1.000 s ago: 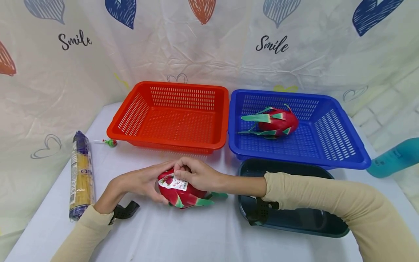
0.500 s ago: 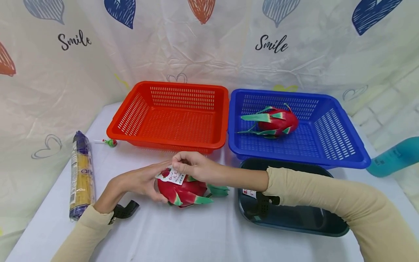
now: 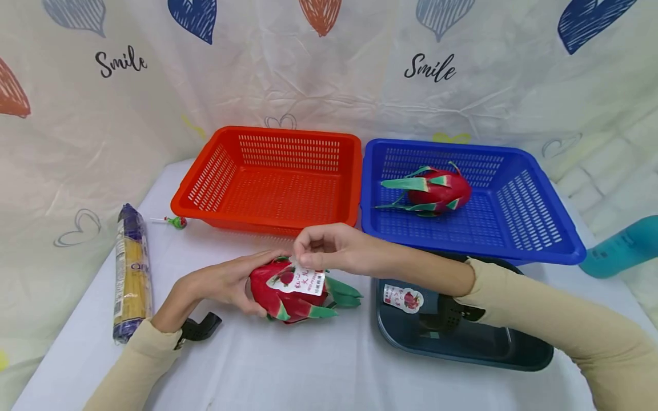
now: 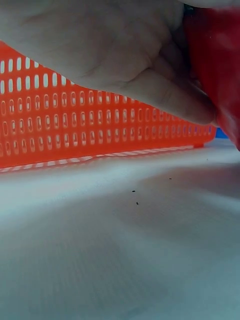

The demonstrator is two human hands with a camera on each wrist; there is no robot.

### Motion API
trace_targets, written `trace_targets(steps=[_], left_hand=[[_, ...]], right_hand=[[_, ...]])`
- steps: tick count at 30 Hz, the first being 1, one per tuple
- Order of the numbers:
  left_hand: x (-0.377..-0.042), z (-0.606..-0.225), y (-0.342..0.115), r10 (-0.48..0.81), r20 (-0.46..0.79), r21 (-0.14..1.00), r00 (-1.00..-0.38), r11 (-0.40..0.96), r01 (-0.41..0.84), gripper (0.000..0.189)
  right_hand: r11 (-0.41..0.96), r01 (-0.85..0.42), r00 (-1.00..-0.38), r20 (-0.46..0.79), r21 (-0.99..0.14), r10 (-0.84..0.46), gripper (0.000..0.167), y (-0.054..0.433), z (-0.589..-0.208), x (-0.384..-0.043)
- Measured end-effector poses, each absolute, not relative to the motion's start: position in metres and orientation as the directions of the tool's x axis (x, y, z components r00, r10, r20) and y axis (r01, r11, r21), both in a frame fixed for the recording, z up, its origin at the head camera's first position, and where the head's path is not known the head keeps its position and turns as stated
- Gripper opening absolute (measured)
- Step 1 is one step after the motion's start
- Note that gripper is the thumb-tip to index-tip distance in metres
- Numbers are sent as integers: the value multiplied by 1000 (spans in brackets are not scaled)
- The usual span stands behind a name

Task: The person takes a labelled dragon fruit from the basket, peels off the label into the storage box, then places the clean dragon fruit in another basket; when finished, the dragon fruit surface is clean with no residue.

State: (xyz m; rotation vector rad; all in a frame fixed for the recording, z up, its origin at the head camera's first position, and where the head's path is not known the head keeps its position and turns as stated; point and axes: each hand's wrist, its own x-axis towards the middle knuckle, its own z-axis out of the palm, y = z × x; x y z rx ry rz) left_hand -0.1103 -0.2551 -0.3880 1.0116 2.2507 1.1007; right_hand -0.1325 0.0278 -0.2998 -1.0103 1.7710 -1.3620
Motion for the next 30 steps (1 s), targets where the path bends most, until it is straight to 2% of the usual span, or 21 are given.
trace_targets(steps=[6,11,18,24,30], left_hand=[[-110,-388,-256,769,-65,780,-636,437,448,98],[-109,-387,-255,765,-70,777,-640,445,446,99],[-110,-386,-256,770,-70,773,-635,444,453,99],[-110,-385,-255,768,-77,776,-636,447,445,100],[-110,-385,-256,759,-92,774,-645,462,432,100]], right_hand=[[172,-194,-467,-63,-966,-882,13,83,-303,-129],[262,-169,-511,-142,-950,-848,14,133,-311,-126],[381,-130,-531,-260,-916,-806,13,194,-336,-122],[469,-105,-599,-321,-877,-734,16,224,-342,-121],[530,-82,-621,-373,-844,-690,21,240,-348,-122]])
